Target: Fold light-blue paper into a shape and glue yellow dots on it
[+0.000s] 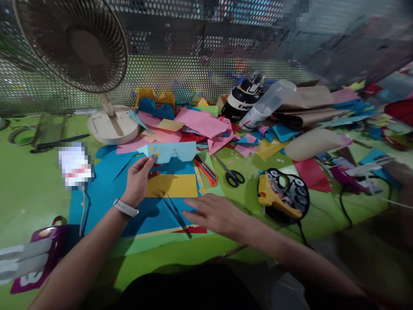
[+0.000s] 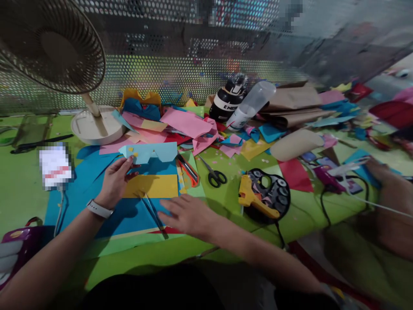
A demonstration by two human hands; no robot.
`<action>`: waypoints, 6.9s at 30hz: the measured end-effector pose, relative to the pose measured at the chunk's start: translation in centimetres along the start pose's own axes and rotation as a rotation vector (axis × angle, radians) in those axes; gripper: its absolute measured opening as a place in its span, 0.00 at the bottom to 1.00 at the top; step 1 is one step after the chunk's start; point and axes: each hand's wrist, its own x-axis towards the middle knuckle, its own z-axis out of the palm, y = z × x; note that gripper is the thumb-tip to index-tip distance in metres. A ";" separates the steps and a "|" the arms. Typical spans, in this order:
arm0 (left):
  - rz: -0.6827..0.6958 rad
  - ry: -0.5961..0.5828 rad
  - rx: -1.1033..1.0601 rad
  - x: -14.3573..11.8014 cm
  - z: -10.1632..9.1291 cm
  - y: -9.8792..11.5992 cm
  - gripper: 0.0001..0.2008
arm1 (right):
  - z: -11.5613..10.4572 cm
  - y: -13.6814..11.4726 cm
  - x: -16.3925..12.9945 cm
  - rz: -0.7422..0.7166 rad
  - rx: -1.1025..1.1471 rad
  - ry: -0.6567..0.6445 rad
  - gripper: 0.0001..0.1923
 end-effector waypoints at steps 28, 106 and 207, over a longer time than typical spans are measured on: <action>0.102 -0.016 0.085 0.5 -0.4 -1.7 0.15 | 0.2 1.2 4.5 0.447 0.684 0.567 0.03; 0.095 -0.038 0.221 1.4 -0.2 -1.4 0.14 | 2.3 6.6 -2.8 1.015 1.074 0.405 0.17; -0.030 -0.087 0.110 -0.4 -0.1 -0.6 0.20 | 3.0 5.9 7.8 0.891 1.296 0.737 0.20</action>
